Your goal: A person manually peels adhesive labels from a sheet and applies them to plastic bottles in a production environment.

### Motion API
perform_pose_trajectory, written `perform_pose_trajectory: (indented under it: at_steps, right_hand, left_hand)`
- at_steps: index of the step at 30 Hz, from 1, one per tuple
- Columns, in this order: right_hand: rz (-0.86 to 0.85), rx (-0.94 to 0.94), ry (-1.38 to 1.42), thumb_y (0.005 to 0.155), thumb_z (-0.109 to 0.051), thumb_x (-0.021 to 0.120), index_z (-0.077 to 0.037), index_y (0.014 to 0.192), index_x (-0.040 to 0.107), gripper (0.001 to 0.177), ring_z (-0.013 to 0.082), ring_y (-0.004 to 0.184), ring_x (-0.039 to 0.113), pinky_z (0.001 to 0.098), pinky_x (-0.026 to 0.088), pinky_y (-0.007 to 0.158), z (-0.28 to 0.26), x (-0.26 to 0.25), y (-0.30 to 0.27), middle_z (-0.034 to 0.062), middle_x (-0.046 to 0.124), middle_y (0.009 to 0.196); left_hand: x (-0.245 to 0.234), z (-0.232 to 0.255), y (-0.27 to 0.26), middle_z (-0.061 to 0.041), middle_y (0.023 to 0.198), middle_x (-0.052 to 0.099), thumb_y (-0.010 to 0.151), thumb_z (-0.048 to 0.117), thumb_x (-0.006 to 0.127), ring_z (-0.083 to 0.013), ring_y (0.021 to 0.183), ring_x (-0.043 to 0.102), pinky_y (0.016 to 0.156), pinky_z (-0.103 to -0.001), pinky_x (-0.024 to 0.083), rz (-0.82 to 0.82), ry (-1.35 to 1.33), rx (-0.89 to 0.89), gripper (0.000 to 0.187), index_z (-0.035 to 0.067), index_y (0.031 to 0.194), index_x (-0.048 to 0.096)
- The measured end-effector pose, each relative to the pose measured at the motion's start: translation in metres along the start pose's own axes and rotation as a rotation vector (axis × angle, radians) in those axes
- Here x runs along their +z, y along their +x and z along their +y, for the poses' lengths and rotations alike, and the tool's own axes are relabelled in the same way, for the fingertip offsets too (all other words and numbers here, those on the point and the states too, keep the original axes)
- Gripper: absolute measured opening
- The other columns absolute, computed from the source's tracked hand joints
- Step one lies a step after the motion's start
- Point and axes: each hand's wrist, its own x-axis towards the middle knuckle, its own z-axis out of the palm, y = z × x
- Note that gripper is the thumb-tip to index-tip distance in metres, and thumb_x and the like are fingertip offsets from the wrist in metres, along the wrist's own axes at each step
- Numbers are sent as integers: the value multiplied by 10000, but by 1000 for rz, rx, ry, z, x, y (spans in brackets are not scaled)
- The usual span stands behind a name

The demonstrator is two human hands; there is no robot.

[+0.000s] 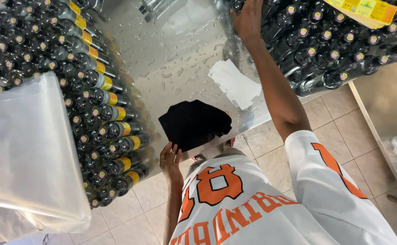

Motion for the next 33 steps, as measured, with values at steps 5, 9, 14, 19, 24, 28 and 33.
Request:
perform_pose_trajectory:
  at_steps: [5,9,14,19,24,28,33]
  right_hand:
    - [94,-5,419,917,38,965,-49,1519,389,838,439,1133,741,466,599,836,35,31,-10,262,387,1504]
    - [101,-77,566,859,89,914,-48,1400,499,695,384,1119,722,494,592,934,21,-22,-46,216,711,1280]
    - [152,-91,880,1002,-123,905,-154,1487,345,742,312,1142,646,472,557,982,-57,-143,-100,144,604,1292]
    - [54,101,1371,943,124,852,-189,1420,411,721,348,1229,692,423,702,876,-101,-143,-163,162,607,1378]
    - [-455,482,1050,941,-267,901,-74,1380,611,560,200,1051,598,338,640,736,-164,-104,-233,170,598,1356]
    - [-652,509,987,934,-390,935,-56,1403,603,665,212,996,675,389,641,726,-191,-63,-267,157,625,1332]
    - [-574,274,778,932,-422,912,38,1318,586,683,417,1235,664,565,613,991,-218,-39,-298,252,597,1255]
  left_hand:
    - [10,-1,4,-201,1509,665,1039,67,594,-389,1402,666,1123,-479,614,-64,17,35,339,-19,1363,648]
    - [13,4,-2,-204,1525,643,1054,108,573,-370,1436,637,1131,-461,611,-149,94,103,358,-12,1383,648]
    - [18,11,0,-189,1500,674,1059,20,544,-351,1412,665,1107,-424,629,-106,113,32,308,-20,1341,661]
    - [14,8,4,-176,1490,664,1053,91,572,-342,1413,653,1121,-434,617,-182,139,80,311,-5,1337,655]
    - [8,1,11,-251,1517,593,1024,40,566,-396,1457,564,1146,-510,567,-272,208,216,391,-25,1400,651]
    - [-4,-11,27,-240,1502,604,1022,56,585,-381,1454,571,1137,-492,581,-264,208,239,393,-5,1402,662]
    - [-17,-24,49,-148,1488,624,1049,170,578,-287,1437,582,1066,-481,579,-291,382,79,452,183,1496,638]
